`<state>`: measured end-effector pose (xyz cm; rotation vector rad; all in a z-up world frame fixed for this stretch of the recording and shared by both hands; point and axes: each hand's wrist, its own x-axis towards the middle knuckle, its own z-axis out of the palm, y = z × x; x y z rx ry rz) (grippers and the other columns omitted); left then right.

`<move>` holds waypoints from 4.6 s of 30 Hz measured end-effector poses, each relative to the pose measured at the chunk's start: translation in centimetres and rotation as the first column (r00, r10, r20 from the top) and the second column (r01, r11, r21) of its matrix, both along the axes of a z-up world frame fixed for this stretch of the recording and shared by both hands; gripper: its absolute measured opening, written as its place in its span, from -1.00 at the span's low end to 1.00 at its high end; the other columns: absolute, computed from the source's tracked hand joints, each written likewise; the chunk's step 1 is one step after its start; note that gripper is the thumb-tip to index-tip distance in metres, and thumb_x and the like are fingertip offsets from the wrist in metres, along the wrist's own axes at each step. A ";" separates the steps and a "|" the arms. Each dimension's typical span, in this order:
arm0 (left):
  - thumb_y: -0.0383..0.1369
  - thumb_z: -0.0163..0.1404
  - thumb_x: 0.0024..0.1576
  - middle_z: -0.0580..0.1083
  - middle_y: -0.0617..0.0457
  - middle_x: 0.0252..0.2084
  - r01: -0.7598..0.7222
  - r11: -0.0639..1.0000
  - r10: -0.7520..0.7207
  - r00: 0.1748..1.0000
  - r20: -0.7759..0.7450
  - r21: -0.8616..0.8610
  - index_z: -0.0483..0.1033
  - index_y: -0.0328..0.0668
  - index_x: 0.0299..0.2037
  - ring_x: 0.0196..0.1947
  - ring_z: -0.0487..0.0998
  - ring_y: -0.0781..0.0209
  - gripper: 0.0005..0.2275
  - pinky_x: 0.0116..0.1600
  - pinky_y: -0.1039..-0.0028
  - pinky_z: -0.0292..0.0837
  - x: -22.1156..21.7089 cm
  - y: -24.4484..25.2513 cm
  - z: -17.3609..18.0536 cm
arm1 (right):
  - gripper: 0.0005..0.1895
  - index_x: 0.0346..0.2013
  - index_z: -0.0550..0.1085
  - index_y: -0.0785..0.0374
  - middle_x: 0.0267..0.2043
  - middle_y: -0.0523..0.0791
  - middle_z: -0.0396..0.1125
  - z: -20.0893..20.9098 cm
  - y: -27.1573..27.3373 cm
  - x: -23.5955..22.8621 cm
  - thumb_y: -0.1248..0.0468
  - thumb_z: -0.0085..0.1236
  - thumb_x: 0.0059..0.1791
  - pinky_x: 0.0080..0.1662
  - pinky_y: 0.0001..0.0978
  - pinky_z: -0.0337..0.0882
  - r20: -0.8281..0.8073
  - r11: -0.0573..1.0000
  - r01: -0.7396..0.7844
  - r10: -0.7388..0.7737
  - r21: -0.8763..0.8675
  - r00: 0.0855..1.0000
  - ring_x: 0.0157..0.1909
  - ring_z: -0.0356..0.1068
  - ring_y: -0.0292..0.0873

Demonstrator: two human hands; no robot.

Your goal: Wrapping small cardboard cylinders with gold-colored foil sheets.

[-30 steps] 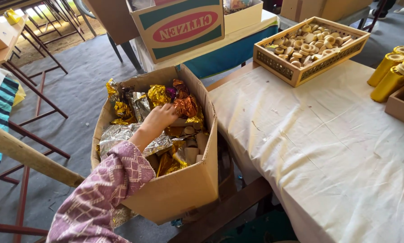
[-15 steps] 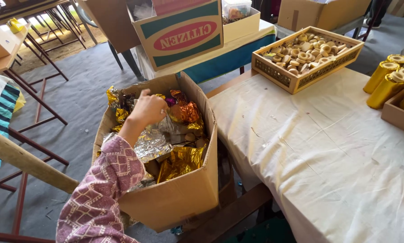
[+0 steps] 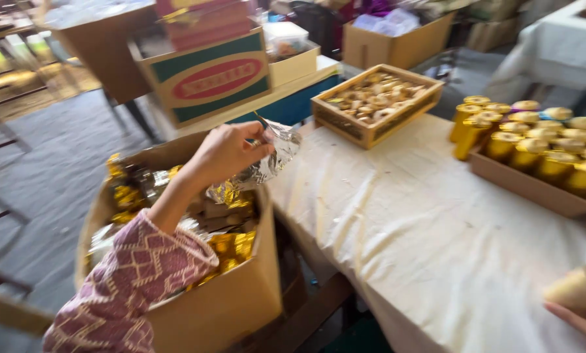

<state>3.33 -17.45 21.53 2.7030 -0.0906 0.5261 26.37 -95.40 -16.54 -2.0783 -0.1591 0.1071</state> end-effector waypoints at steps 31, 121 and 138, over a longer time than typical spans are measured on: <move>-0.41 0.26 -0.07 0.40 -0.07 -0.01 0.292 0.395 -0.517 0.854 0.051 -0.871 -0.12 -0.20 0.27 -0.12 0.59 0.00 -0.20 -0.07 0.34 0.58 24.3 -44.1 -32.1 | -0.49 -0.13 0.51 0.43 -0.25 -0.02 0.49 10.0 7.3 -10.1 0.02 0.32 -0.11 -0.24 -0.35 0.49 0.252 0.776 0.331 -0.522 0.537 0.815 -0.25 0.48 -0.21; -0.36 0.26 0.03 0.61 0.03 -0.35 0.860 0.421 -0.825 0.496 0.273 -0.290 0.68 -0.18 -0.32 -0.37 0.62 0.05 -0.90 -0.16 0.32 0.50 15.9 -43.3 -23.4 | -0.85 -0.45 0.67 0.10 -0.03 -0.19 0.28 18.2 13.8 -15.5 0.20 0.46 -0.26 0.23 -0.17 0.23 0.440 0.908 0.198 -0.016 -0.370 0.898 0.20 0.19 -0.07; -0.33 0.20 0.09 0.60 0.21 -0.30 0.831 0.507 -0.784 0.555 0.278 -0.229 0.67 0.00 -0.26 -0.32 0.61 0.25 -0.94 0.27 0.20 0.19 15.7 -43.4 -23.3 | -0.80 -0.33 0.56 0.26 -0.10 -0.10 0.29 17.7 13.1 -15.0 0.20 0.35 -0.12 0.12 -0.20 0.34 0.412 0.932 0.213 -0.078 -0.293 0.908 0.09 0.36 -0.07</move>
